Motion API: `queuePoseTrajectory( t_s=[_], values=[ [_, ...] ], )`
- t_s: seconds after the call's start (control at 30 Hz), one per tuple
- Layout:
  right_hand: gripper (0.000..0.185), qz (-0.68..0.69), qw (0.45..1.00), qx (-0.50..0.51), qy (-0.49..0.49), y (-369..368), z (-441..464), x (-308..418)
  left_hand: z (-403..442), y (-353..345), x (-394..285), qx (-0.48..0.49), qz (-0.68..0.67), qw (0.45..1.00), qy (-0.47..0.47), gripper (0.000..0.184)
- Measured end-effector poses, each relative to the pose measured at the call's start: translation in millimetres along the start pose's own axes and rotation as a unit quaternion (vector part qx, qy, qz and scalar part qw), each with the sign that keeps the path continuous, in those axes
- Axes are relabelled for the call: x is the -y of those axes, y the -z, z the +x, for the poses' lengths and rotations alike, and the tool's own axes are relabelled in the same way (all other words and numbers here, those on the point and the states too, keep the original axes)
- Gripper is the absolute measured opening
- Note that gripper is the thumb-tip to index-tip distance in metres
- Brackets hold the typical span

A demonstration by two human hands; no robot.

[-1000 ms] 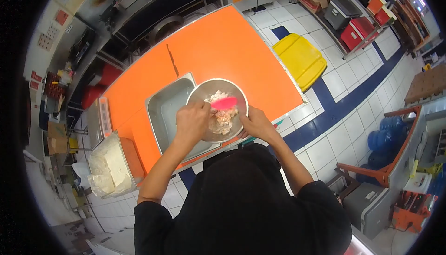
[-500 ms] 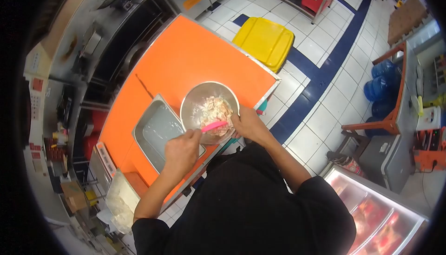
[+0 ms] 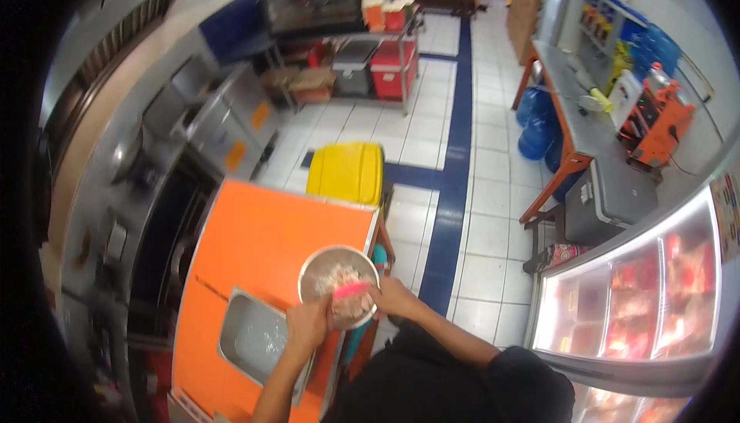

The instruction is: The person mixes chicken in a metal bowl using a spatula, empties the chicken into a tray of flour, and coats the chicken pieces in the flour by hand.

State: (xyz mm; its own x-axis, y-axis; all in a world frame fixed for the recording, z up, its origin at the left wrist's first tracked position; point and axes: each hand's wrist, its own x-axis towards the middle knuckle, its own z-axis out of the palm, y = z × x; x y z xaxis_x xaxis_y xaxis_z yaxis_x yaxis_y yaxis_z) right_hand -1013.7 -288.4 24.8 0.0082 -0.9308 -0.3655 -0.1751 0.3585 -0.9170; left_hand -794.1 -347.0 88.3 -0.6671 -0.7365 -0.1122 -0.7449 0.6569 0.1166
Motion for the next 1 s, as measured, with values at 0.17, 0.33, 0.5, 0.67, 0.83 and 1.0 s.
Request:
queuePoseTrajectory(
  t_s=[0.17, 0.33, 0.5, 0.67, 0.83, 1.0],
  values=[
    [0.037, -0.007, 0.997, -0.044, -0.059, 12.0, -34.3, -26.4, -20.7, -26.5, -38.2, 0.021, 0.019, 0.999, -0.044, 0.025],
    [0.039, -0.011, 0.996, -0.081, -0.035, 27.0, -80.6, -25.1, -2.1, -38.5, -55.5, -0.076, 0.012, 0.997, 0.004, 0.022],
    [0.039, 0.046, 0.994, -0.096, -0.028, 37.9, -98.2, -47.6, 22.2, -39.4, -85.6, -0.034, 0.029, 0.995, -0.09, 0.024],
    [0.036, 0.057, 0.991, -0.096, -0.078, 97.1, -92.0, -70.5, 31.1, 7.4, -123.2, 0.051, 0.029, 0.983, -0.172, 0.023],
    [0.036, -0.018, 0.988, -0.154, -0.001, 159.6, -97.0, -72.6, 92.2, -45.5, -176.0, -0.037, 0.05, 0.987, -0.149, 0.029],
    [0.033, 0.027, 0.984, -0.175, -0.019, 208.5, -110.9, -60.4, 155.4, -38.3, -221.0, -0.149, 0.04, 0.987, -0.045, 0.03]
  ],
)
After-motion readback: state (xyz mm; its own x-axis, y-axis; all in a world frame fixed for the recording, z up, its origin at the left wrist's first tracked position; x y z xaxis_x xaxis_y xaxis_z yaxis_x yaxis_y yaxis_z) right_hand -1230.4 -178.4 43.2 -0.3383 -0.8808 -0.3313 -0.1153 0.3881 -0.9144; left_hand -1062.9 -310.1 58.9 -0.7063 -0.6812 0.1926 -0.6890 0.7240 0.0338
